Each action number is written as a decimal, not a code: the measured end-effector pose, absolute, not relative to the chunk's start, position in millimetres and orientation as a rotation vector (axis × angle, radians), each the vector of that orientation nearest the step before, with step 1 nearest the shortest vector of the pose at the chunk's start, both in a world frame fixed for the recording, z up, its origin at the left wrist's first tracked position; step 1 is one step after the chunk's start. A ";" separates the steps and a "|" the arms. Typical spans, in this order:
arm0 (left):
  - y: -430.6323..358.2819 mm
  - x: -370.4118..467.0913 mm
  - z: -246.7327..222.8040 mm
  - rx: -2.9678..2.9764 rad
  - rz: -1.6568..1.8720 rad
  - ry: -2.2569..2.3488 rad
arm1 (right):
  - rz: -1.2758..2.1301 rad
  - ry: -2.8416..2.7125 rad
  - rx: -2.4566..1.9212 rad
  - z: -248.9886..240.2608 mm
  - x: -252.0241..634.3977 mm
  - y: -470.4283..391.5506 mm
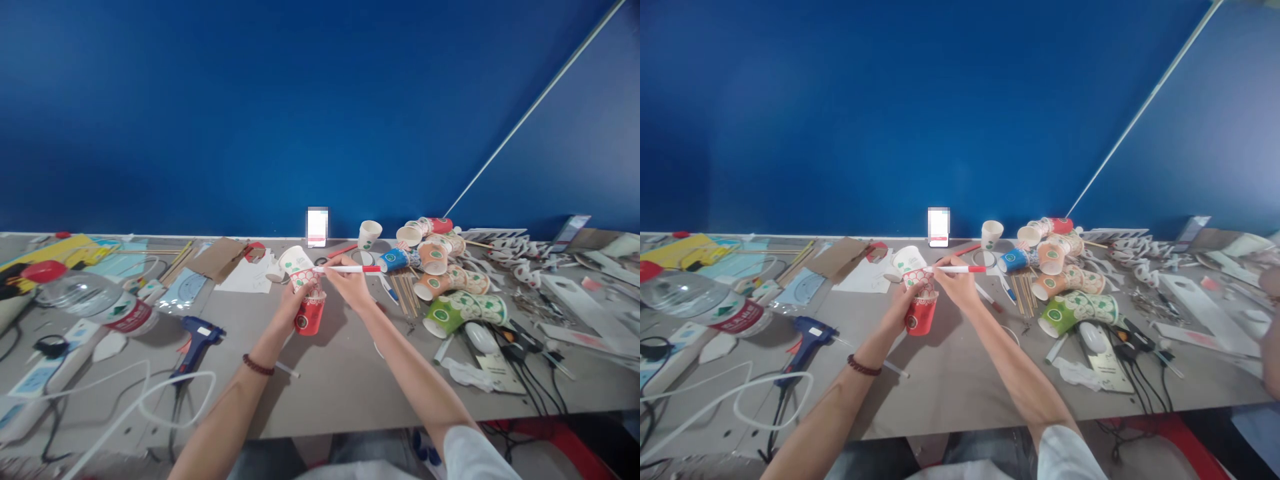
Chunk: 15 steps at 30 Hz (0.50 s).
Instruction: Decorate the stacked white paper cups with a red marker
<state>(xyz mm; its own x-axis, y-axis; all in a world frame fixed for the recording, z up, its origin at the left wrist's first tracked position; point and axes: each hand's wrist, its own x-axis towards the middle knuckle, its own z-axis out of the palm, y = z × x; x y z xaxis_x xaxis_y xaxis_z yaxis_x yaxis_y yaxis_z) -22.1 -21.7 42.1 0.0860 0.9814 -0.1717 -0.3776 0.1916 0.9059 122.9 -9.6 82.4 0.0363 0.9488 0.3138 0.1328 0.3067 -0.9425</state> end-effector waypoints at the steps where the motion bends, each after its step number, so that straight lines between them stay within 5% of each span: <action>1: -21.5 -21.9 41.5 0.811 1.196 0.962 | 0.868 -1.389 -1.081 82.2 122.8 -9.6; 15: -19.4 -20.3 36.8 0.804 1.251 1.031 | 0.859 -1.412 -1.066 77.3 121.6 -9.4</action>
